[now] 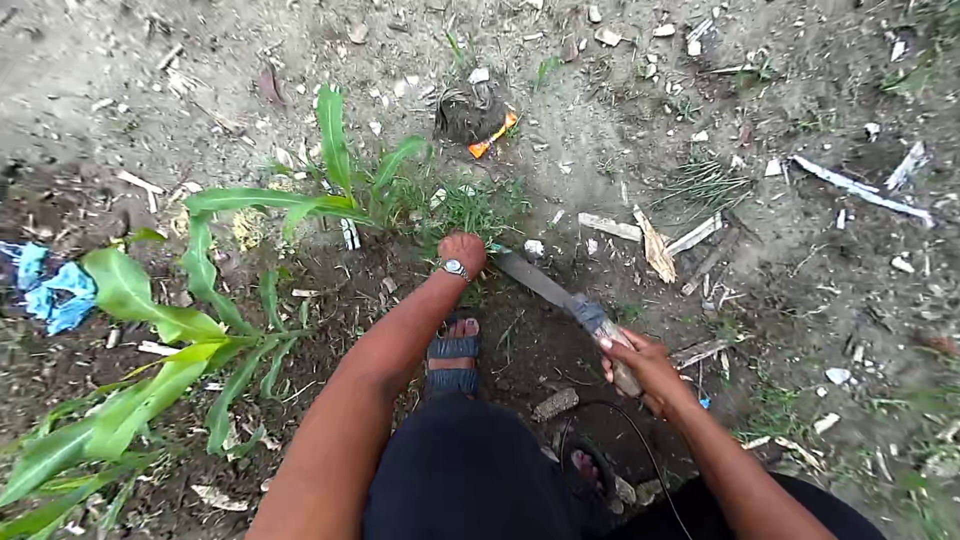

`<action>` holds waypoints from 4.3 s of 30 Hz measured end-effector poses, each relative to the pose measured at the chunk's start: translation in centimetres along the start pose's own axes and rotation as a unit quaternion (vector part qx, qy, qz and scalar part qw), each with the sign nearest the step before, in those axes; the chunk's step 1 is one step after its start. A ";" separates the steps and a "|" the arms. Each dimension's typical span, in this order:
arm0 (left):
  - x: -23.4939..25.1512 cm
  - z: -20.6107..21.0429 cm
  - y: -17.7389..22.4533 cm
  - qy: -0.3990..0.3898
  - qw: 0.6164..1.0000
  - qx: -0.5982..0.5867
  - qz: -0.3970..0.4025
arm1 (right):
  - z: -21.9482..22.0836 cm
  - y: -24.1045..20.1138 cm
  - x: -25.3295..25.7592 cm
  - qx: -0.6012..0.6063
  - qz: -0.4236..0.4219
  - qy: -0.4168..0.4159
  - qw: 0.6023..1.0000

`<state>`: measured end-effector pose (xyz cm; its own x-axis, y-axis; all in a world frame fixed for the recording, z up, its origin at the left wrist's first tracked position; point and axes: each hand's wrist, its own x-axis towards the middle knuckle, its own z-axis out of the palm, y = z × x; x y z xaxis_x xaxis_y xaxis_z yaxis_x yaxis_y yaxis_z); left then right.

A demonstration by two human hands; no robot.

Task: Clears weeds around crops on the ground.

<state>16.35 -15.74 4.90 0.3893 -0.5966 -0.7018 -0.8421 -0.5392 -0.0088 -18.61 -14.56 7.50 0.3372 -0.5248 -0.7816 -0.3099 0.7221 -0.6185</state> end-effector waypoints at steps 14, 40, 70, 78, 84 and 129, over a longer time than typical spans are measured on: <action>3.9 1.0 -8.3 -0.016 0.988 -0.138 0.075 | -8.8 -0.2 -6.4 0.051 0.065 0.007 0.997; -2.5 -2.2 -5.0 0.053 0.997 -0.027 0.041 | 6.0 -2.0 4.0 0.037 -0.058 0.061 0.996; -1.6 3.2 -7.2 0.139 0.973 -0.184 0.012 | -5.6 -3.5 -8.1 0.030 -0.048 0.051 0.997; 3.4 -3.8 -2.1 0.130 0.984 -0.118 0.012 | 6.4 -6.1 4.6 -0.040 -0.067 0.036 0.996; 5.4 -2.0 -2.6 0.114 0.987 -0.112 0.017 | 2.2 -4.5 2.0 -0.011 -0.010 0.037 0.999; 6.3 -4.2 -11.4 0.116 0.991 -0.041 -0.049 | 14.5 -6.0 9.2 -0.070 -0.092 -0.047 0.992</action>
<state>29.98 -15.86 3.52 0.5513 -0.6543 -0.5176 -0.7665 -0.6423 -0.0045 -0.73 -17.17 5.19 0.4788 -0.5932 -0.6472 -0.3530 0.5449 -0.7606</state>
